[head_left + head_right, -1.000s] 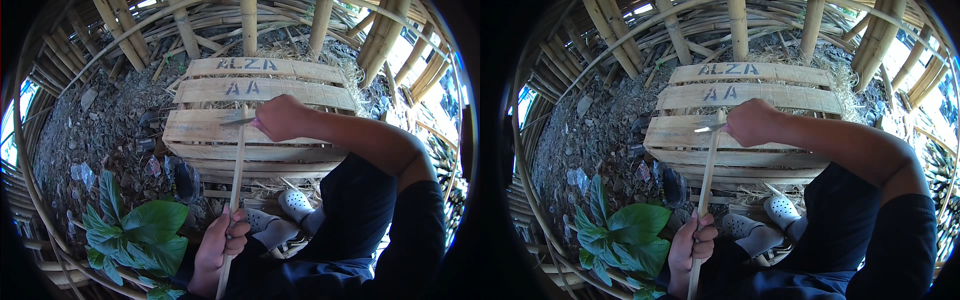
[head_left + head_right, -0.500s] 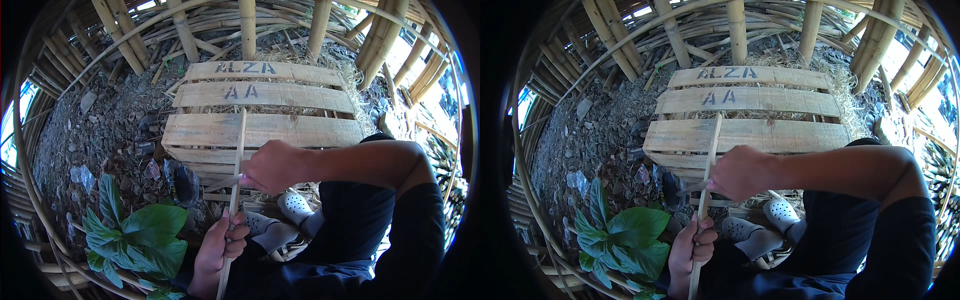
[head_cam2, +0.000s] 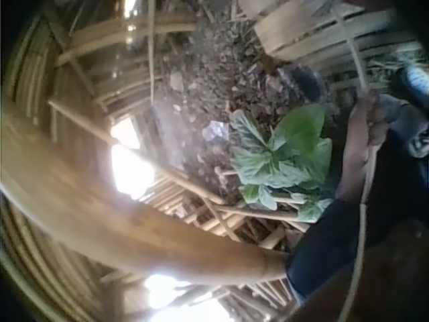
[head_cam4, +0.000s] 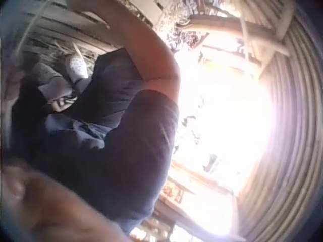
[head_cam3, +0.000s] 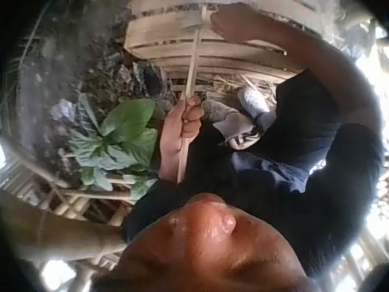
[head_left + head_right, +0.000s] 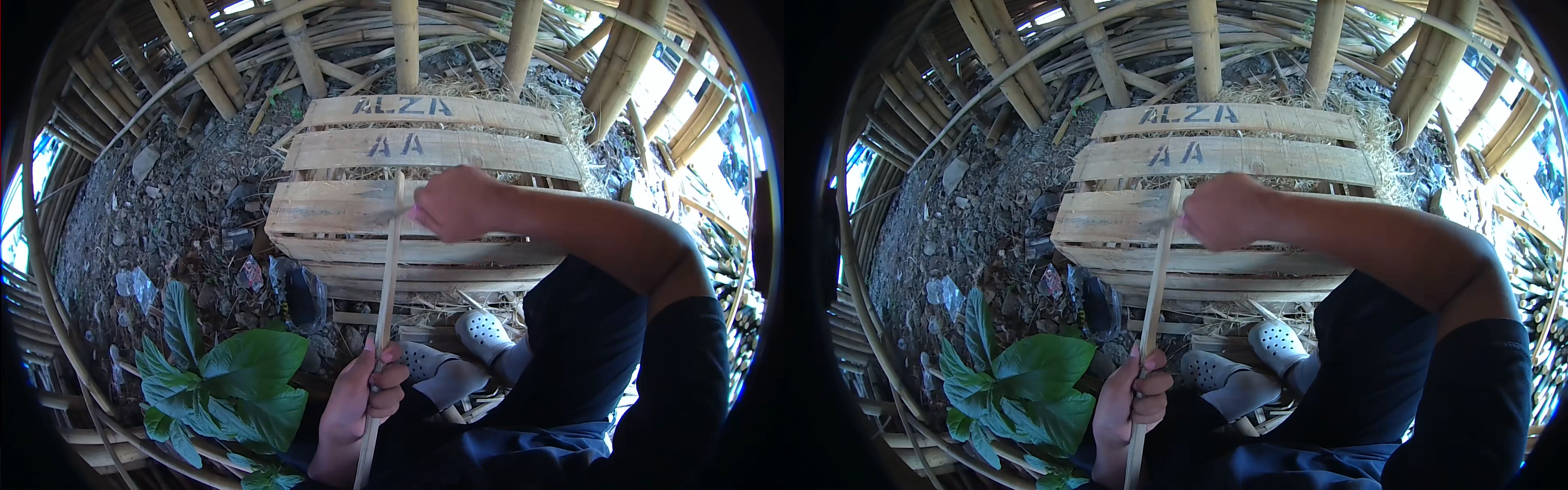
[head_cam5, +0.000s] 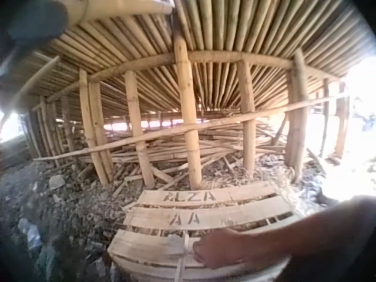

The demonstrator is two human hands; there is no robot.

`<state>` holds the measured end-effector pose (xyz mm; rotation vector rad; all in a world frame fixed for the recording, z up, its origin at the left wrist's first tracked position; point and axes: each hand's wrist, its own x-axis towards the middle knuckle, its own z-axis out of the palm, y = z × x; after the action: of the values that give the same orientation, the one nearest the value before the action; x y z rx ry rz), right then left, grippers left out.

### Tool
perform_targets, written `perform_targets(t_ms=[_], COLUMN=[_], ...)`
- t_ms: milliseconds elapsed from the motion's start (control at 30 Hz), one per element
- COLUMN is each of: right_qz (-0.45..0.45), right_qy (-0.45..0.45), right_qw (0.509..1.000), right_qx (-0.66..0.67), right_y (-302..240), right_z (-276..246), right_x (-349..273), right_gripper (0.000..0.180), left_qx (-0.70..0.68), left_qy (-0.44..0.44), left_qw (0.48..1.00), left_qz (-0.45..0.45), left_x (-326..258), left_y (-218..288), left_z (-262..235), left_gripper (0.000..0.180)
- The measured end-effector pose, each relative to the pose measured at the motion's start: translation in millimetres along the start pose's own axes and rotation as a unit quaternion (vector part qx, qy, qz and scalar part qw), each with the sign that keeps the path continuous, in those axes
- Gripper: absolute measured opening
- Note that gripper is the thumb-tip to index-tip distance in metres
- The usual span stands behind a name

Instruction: The person holds a wooden stick with one hand and scrapes along its surface with a knife.

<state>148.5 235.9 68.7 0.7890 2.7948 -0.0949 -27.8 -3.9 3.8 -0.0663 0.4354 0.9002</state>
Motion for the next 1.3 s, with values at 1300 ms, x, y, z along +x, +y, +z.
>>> perform_targets(t_ms=[1300], right_qz=[0.053], right_qy=[0.143], right_qw=[0.963], right_qx=[0.221], right_y=[23], right_z=[13], right_x=[-8], right_gripper=[0.015], left_qx=[-0.102], left_qy=[-0.105], left_qw=[0.987], left_qz=[0.061], left_x=[-5], left_y=[12], left_z=[-18], left_gripper=[0.028])
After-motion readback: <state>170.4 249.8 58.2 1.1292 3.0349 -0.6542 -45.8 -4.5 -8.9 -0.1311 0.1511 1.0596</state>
